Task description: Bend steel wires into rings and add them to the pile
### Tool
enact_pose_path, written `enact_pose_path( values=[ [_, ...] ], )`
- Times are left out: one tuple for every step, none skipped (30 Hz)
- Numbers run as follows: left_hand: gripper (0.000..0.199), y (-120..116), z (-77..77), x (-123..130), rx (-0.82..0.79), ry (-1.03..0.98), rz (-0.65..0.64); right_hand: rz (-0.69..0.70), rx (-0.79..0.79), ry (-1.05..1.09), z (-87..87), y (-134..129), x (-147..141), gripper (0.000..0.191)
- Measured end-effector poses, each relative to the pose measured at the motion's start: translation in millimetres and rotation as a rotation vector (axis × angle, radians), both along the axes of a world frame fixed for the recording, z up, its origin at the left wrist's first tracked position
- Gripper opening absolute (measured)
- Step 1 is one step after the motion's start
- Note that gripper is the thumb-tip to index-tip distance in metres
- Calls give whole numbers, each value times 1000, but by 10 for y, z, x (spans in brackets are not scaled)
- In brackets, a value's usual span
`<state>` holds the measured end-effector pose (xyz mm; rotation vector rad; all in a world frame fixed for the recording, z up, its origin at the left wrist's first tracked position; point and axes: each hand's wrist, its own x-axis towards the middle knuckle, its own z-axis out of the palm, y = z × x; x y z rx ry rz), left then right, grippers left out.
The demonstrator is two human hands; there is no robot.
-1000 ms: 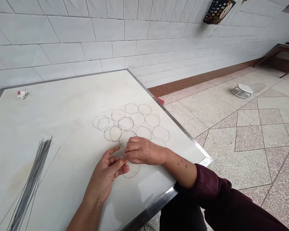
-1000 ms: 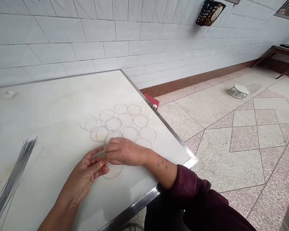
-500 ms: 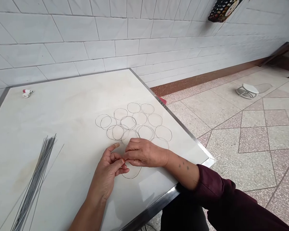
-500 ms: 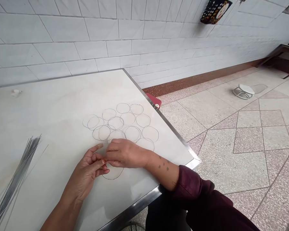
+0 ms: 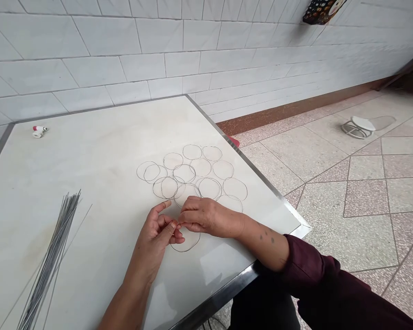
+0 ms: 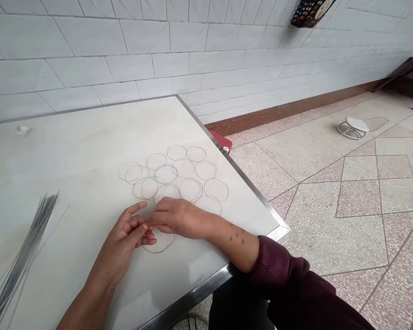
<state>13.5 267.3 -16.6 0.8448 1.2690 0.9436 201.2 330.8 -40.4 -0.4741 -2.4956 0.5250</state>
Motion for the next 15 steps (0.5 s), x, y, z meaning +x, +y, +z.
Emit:
enact_pose_path(
  values=[
    [59,-2,-5,-6,-6,-18,0,-7,5,-2,-7,4,5,16],
    [58,-5,-10,-12,-13,-33,-2,-16,8,-5,-13,8,9,15],
    [58,-6,-15,-17,-20,-45,-2,-25,10,-5,-19,13,12,16],
    [58,-7,-19,-21,-26,-55,-3,-34,12,0,-26,17,12,16],
    [58,-6,-22,-23,-30,-61,-2,-41,14,9,-32,22,11,16],
    [58,-5,-24,-24,-32,-63,2,-43,11,24,-39,25,8,16],
    [58,-2,-24,-24,-34,-63,5,-39,4,43,-47,29,4,15],
    [58,1,-23,-24,-35,-60,10,-33,-9,64,-56,32,0,14],
    [59,4,-21,-23,-35,-57,13,-26,-28,84,-64,35,-5,14],
    [59,7,-19,-22,-35,-55,14,-17,-49,100,-71,39,-8,13],
    [59,8,-16,-23,-37,-54,12,-7,-70,111,-76,42,-11,13],
    [58,9,-14,-24,-39,-54,10,5,-88,116,-78,45,-13,13],
    [58,8,-13,-27,-42,-55,6,19,-100,113,-77,48,-13,14],
    [58,5,-12,-30,-46,-55,0,33,-103,103,-73,52,-11,14],
    [57,1,-13,-35,-51,-54,-5,47,-98,88,-66,56,-8,15]
  ],
)
